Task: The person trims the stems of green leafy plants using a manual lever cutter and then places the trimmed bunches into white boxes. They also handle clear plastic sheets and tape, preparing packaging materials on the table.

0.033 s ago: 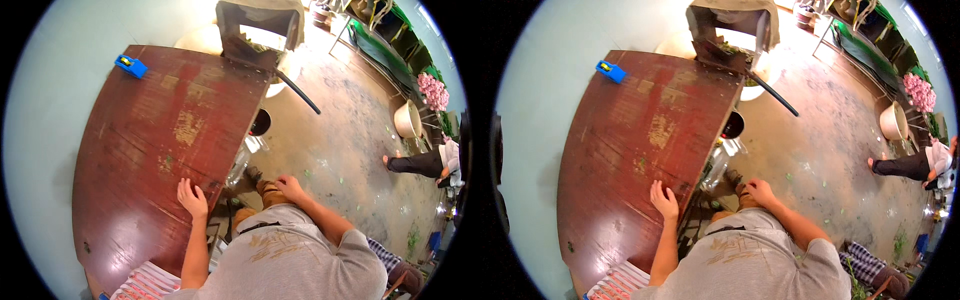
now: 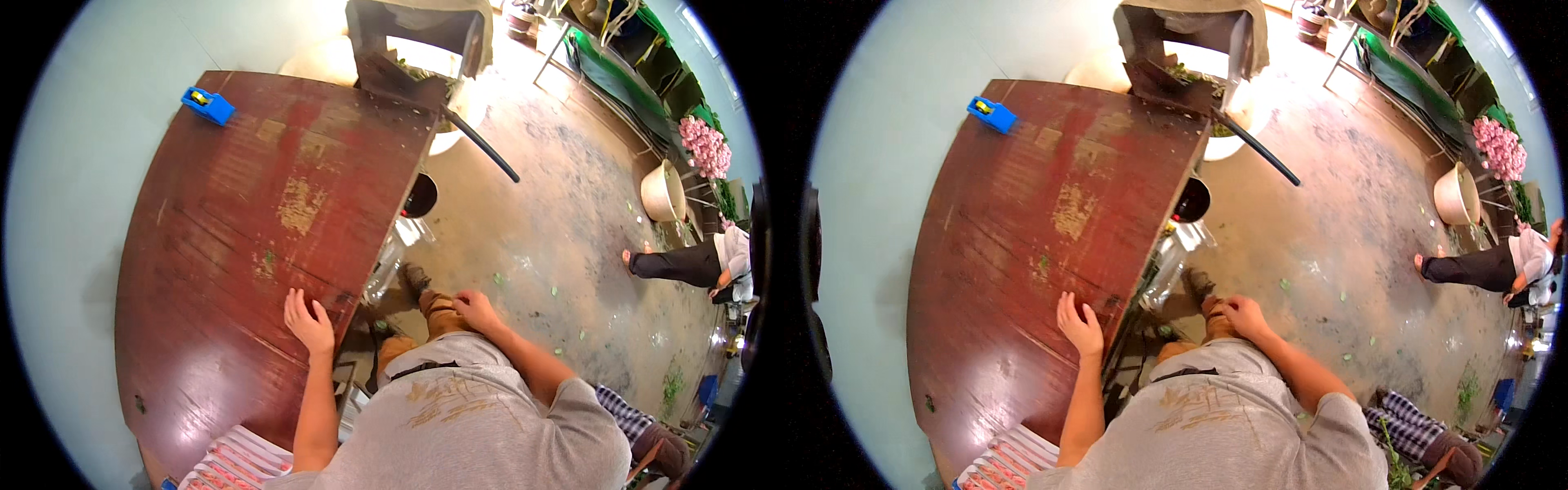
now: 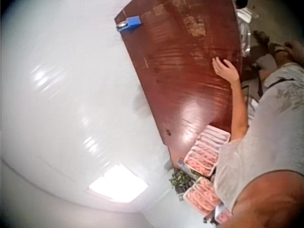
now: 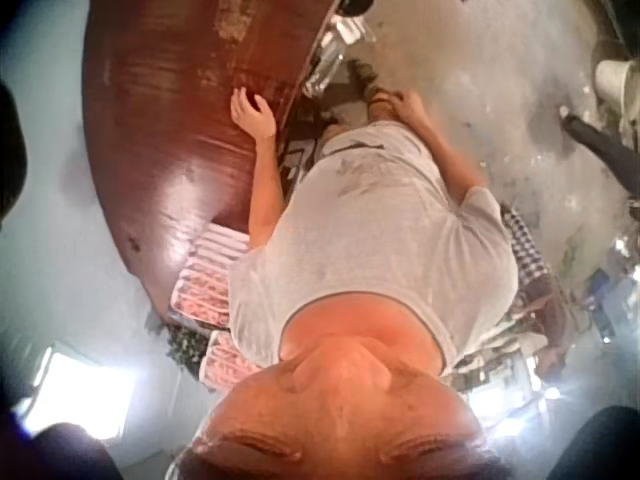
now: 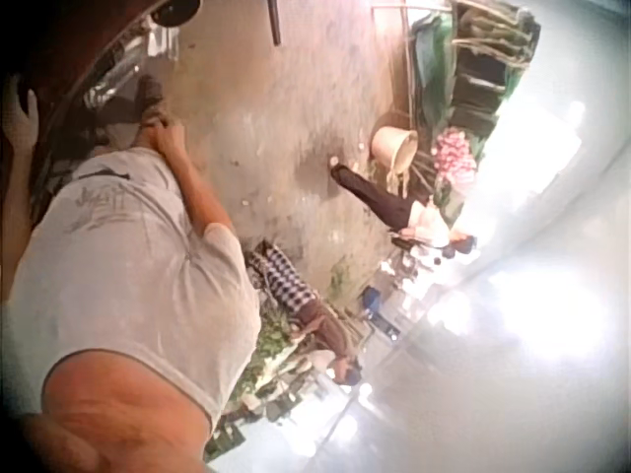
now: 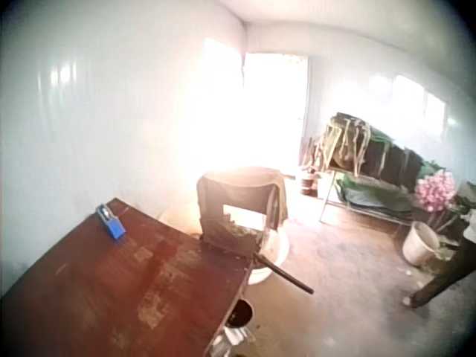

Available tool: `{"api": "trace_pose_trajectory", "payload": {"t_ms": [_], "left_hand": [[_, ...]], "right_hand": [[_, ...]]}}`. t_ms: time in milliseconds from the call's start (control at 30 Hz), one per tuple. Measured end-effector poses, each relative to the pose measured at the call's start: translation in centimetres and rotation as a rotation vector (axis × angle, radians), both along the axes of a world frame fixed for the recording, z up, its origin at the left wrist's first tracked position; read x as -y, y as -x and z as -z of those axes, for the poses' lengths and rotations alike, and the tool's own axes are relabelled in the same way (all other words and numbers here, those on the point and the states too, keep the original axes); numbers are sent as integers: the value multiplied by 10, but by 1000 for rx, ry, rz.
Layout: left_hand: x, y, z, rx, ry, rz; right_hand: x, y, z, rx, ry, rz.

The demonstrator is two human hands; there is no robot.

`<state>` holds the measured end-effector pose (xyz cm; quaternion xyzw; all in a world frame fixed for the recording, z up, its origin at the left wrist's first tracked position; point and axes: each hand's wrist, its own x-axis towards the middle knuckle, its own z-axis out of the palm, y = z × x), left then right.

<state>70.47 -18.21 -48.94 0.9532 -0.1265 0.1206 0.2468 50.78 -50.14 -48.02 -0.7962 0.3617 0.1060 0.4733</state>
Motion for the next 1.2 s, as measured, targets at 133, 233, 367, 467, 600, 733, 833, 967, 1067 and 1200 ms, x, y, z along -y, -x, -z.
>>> {"api": "trace_pose_trajectory", "payload": {"t_ms": [133,233,367,467,600,733,833,967,1067,1200], "left_hand": [[0,0,0,-22,-93,-8],[3,0,-2,-15,-124,-36],[35,24,-13,-57,114,-255],[93,65,-51,-425,787,-390],[176,108,-166,-750,1431,-29],[242,155,-299,-760,1660,882],[279,165,-363,-981,1460,1539],[320,209,-389,-779,1686,1392],[313,221,-392,-748,1776,1390],[290,240,-401,-746,1867,1307]], "right_hand": [[19,55,30,-23,-54,14],[51,51,56,14,-143,4],[125,61,75,67,-190,-166],[200,79,91,31,-156,-126],[284,122,110,-66,-310,228],[313,140,124,-182,-310,211],[297,134,129,-213,-365,142],[251,122,132,-100,-466,74],[227,120,131,-157,-441,-43],[218,118,128,-208,-440,-141]]}}
